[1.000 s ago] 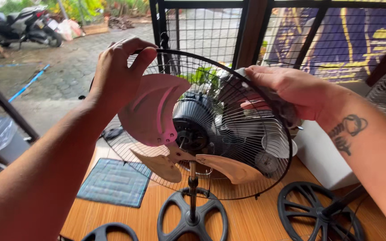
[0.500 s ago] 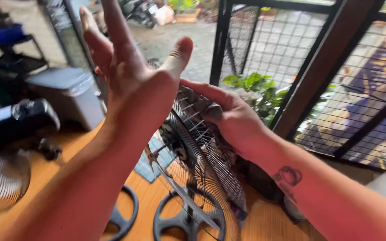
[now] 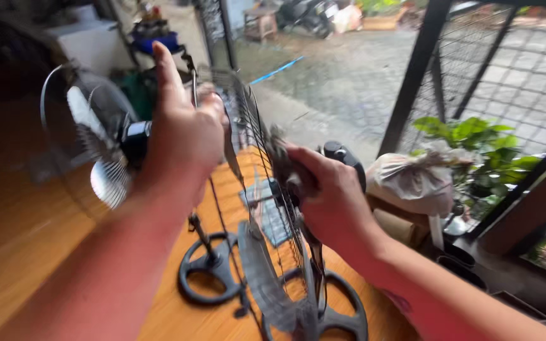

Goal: The person wipes the exterior and interior of a standing electric fan using a cloth. They remove the front grille and fan blade, wipe each part, then reattach the blade and grille. The person repeats the process on a second fan, cleaning the grille and blade before reassembly.

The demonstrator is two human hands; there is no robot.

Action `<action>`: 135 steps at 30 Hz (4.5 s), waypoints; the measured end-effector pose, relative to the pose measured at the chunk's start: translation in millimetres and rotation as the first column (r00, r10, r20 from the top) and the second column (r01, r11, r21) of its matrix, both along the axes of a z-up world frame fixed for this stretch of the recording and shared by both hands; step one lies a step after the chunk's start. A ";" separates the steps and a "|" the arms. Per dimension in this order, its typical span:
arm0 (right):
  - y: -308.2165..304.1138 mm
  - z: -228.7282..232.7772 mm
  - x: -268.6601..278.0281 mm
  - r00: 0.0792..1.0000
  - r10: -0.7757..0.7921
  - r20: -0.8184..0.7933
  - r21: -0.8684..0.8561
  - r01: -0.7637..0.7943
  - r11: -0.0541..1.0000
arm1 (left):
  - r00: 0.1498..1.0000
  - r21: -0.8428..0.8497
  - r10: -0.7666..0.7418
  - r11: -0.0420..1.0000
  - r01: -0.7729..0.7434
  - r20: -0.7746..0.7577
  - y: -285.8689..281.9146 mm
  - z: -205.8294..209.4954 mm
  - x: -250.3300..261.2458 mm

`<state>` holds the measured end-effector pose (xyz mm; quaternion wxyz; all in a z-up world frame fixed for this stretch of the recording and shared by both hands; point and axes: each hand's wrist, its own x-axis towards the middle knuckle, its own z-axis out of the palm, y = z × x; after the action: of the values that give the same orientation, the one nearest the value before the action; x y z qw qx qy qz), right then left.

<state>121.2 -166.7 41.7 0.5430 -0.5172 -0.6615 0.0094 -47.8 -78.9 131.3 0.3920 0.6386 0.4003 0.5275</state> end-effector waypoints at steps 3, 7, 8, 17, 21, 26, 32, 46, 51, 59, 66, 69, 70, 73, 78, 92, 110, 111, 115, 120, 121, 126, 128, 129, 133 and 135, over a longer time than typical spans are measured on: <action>-8.0 0.6 19.9 0.998 0.006 0.063 -0.356 0.016 0.934 | 0.999 0.060 -0.002 0.998 -0.001 0.043 6.7 3.5 -20.8; 23.8 34.5 6.4 0.976 0.079 -0.204 -0.175 -0.116 0.978 | 0.989 -0.004 0.134 0.991 -0.134 -0.071 3.6 0.4 -49.0; 34.8 40.8 -7.4 0.902 0.216 -0.374 -0.120 -0.278 0.953 | 0.990 -0.021 0.122 0.992 -0.124 -0.064 2.0 -4.4 -49.8; 39.0 48.4 16.5 0.954 0.293 0.069 -0.259 -0.266 0.928 | 0.958 0.081 0.183 0.982 -0.169 -0.221 -22.1 -7.7 -66.1; 77.3 70.2 13.5 0.860 0.478 0.179 0.372 -0.509 0.776 | 0.917 0.031 0.307 0.950 -0.309 -0.255 -20.5 -7.3 -58.9; 135.9 74.2 -12.4 0.691 0.470 0.549 0.274 -0.681 0.680 | 0.643 0.452 0.653 0.751 -0.481 -0.400 -17.4 -20.4 -51.9; 225.1 60.7 64.6 0.927 0.298 0.226 -0.042 -0.297 0.954 | 0.709 0.395 0.604 0.789 -0.470 -0.364 -16.5 -12.0 -61.1; 55.1 49.0 25.2 0.716 0.684 0.141 -0.750 -0.374 0.545 | 0.662 0.373 0.634 0.772 -0.515 -0.399 -12.4 -5.8 -71.3; 77.5 105.8 59.5 0.808 0.411 0.422 -0.303 -0.301 0.904 | 0.744 0.245 0.563 0.826 -0.507 -0.360 -15.1 -3.8 -58.8; 56.2 -43.1 59.0 0.718 0.051 0.694 0.157 -0.220 0.963 | 0.661 0.547 0.658 0.723 -0.422 -0.361 -21.6 -5.5 -19.8; -9.4 35.7 113.4 0.738 0.467 -0.487 -0.526 -0.675 0.518 | 0.690 0.362 0.587 0.808 -0.465 -0.423 -31.6 8.0 -3.3; -13.3 55.2 131.8 0.975 0.211 -0.073 -0.150 -0.220 0.964 | 0.928 0.045 0.285 0.958 -0.283 -0.239 -36.8 19.5 10.2; -11.1 52.4 138.0 0.998 0.027 0.054 0.069 -0.031 0.997 | 0.901 0.037 0.289 0.955 -0.293 -0.324 -38.7 22.0 16.6; -7.7 20.7 135.1 0.919 0.114 0.377 0.197 -0.200 0.960 | 0.809 0.033 0.310 0.940 -0.340 -0.499 -48.3 29.6 20.2; 2.1 6.5 139.8 0.991 -0.008 0.133 -0.199 0.034 0.979 | 0.829 0.029 0.329 0.934 -0.355 -0.451 -49.0 33.3 27.9; -64.4 -101.2 8.2 0.842 0.338 -0.421 -0.165 -0.437 0.884 | 0.987 -0.178 0.116 0.975 -0.135 -0.112 -37.4 30.5 13.7; -26.4 -68.3 22.1 0.355 0.234 -0.905 -0.030 -0.603 0.797 | 0.968 -0.096 0.060 0.992 -0.086 -0.243 -10.3 17.9 10.3; -28.8 -62.0 28.0 0.347 0.281 -0.895 0.046 -0.555 0.831 | 0.972 -0.101 0.056 0.992 -0.081 -0.229 -8.6 17.1 11.7; -36.0 -52.6 25.5 0.509 -0.003 -0.861 -0.096 -0.157 0.983 | 0.970 -0.073 0.004 0.997 -0.023 -0.242 -5.0 15.0 10.7; -39.5 -74.6 0.3 0.867 0.064 -0.494 -0.098 -0.129 0.987 | 0.994 -0.114 -0.052 0.993 0.040 -0.101 -1.7 13.9 13.2; -39.0 -79.7 0.2 0.946 0.010 -0.325 -0.138 -0.058 0.989 | 0.993 -0.113 -0.048 0.993 0.035 -0.110 -0.7 13.3 12.0; -41.6 -80.5 28.6 0.355 0.130 -0.926 -0.142 -0.646 0.750 | 0.991 -0.140 -0.066 0.989 0.050 -0.114 -2.8 13.2 2.4; -48.3 -68.4 35.5 0.156 0.245 -0.957 0.094 -0.631 0.770 | 0.992 -0.145 -0.119 0.983 0.113 -0.034 -12.7 11.8 6.8; -51.2 -61.8 31.6 0.158 0.345 -0.925 0.185 -0.608 0.772 | 0.989 -0.144 -0.145 0.979 0.143 -0.001 -19.6 12.0 7.9; -53.2 -40.6 -8.6 0.406 0.503 -0.763 0.201 -0.591 0.782 | 0.994 0.079 -0.102 0.991 0.105 -0.043 -67.2 -19.0 3.6; -57.3 -39.8 -31.9 0.643 0.484 -0.593 0.194 -0.470 0.861 | 0.997 0.092 -0.074 0.993 0.073 0.013 -86.6 -41.2 0.8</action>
<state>89.3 -224.0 1.8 0.7142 -0.2854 -0.5563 0.3148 -47.0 -165.5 90.1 0.3846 0.6659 0.3486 0.5358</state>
